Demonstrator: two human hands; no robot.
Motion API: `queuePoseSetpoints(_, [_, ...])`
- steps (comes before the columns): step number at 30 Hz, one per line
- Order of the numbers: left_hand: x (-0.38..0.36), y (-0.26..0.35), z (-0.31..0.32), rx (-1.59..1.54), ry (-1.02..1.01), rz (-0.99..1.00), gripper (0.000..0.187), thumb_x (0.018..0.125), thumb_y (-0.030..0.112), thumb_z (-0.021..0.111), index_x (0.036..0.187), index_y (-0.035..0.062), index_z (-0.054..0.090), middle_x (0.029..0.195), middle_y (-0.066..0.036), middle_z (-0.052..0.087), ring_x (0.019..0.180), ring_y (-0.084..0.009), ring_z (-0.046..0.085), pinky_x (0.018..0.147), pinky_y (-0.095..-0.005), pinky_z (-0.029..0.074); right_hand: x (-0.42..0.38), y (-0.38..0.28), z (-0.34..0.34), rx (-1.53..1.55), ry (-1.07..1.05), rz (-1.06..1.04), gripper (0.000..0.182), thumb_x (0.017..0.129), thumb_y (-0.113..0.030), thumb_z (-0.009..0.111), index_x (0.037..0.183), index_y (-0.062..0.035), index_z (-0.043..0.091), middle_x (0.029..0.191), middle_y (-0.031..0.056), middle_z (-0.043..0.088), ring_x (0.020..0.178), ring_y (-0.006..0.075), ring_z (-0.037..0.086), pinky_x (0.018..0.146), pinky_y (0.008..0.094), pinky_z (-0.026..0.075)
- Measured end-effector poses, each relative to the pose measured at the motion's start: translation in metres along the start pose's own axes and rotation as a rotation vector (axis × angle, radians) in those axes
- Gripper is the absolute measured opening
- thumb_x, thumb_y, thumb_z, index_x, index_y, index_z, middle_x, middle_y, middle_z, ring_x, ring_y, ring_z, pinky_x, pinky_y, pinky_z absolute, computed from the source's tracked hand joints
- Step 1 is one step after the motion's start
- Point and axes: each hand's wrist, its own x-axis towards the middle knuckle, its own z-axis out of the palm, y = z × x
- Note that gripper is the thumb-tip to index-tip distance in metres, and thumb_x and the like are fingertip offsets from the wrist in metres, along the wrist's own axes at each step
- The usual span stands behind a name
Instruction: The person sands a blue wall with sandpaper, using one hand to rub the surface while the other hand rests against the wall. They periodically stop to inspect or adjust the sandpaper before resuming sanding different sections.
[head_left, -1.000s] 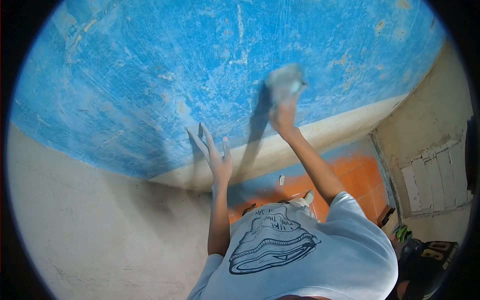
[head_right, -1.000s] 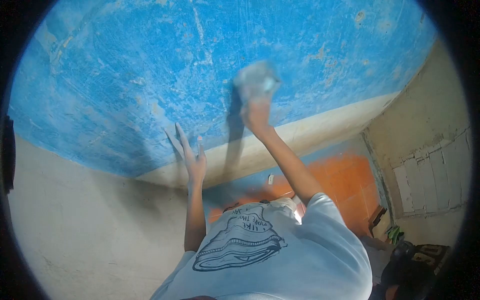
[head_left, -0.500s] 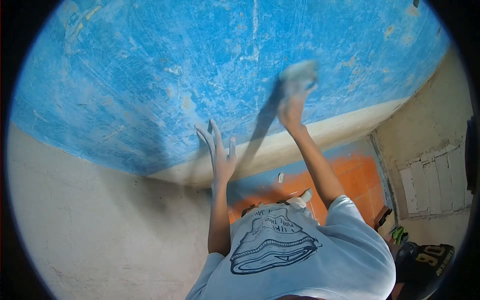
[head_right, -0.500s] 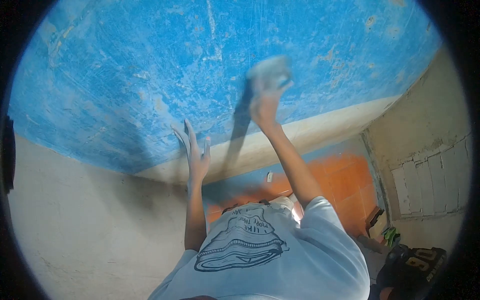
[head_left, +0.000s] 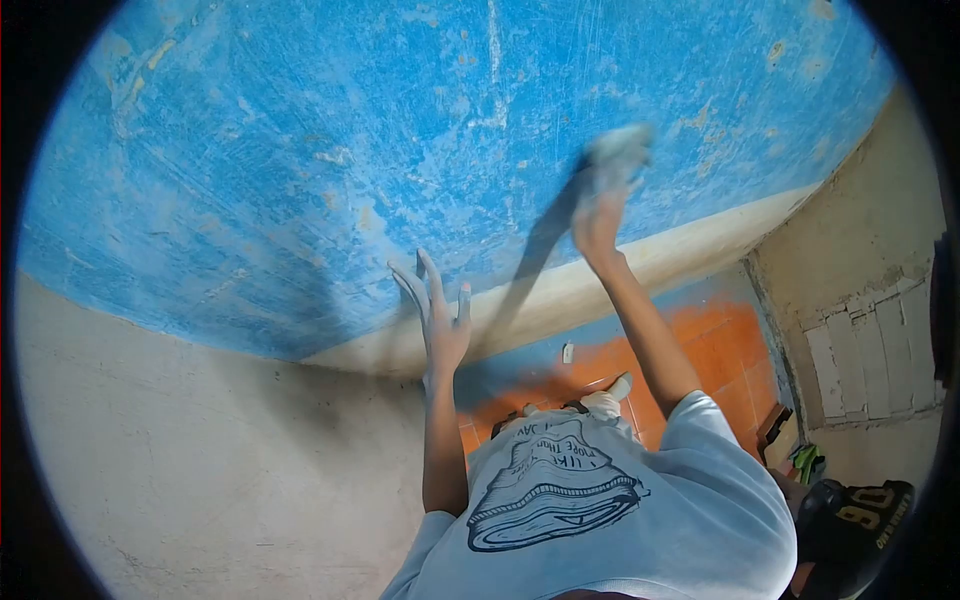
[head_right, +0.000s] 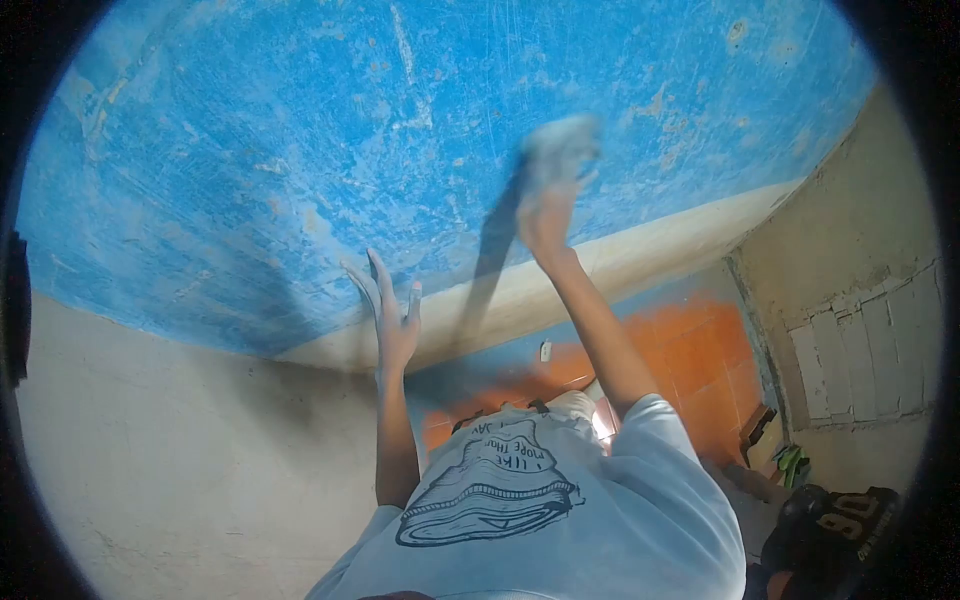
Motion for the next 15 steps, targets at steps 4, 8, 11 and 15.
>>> queuePoseSetpoints(4, [-0.002,-0.001,0.007,0.053,-0.003,-0.021,0.087,0.104,0.035,0.057,0.165,0.0103,0.000,0.165,-0.029,-0.023,0.153,-0.0479,-0.018,0.123,-0.0582,0.007,-0.002,0.030,-0.002,0.002,0.000,-0.002,0.058,0.098,-0.021,0.056,0.152,-0.0063,0.045,0.161,0.0297,0.031,0.150,0.0491,0.024,0.111,0.0799,-0.005])
queuePoseSetpoints(8, [-0.001,-0.003,0.007,0.092,0.009,-0.012,0.087,0.104,0.036,0.057,0.165,0.0100,0.001,0.165,-0.029,-0.023,0.153,-0.0491,-0.017,0.122,-0.0596,0.006,-0.001,0.015,0.001,-0.066,-0.075,-0.029,0.062,0.097,-0.025,0.058,0.155,-0.0077,0.043,0.160,0.0316,0.031,0.150,0.0507,0.023,0.113,0.0776,-0.004])
queuePoseSetpoints(11, [0.001,-0.005,0.011,0.087,0.017,-0.012,0.086,0.104,0.038,0.056,0.165,0.0102,0.001,0.165,-0.030,-0.021,0.153,-0.0494,-0.016,0.122,-0.0601,0.006,-0.003,0.020,0.002,-0.031,-0.085,-0.044,0.057,0.098,-0.024,0.057,0.152,-0.0119,0.047,0.161,0.0283,0.032,0.149,0.0498,0.027,0.114,0.0775,-0.003])
queuePoseSetpoints(15, [-0.002,-0.007,0.006,0.095,0.016,-0.022,0.086,0.104,0.038,0.057,0.165,0.0120,0.002,0.165,-0.032,-0.016,0.153,-0.0497,-0.015,0.122,-0.0600,0.005,0.007,0.009,0.012,0.196,0.151,0.215,0.054,0.098,-0.021,0.056,0.152,-0.0208,0.050,0.163,0.0217,0.032,0.149,0.0482,0.027,0.114,0.0778,-0.002])
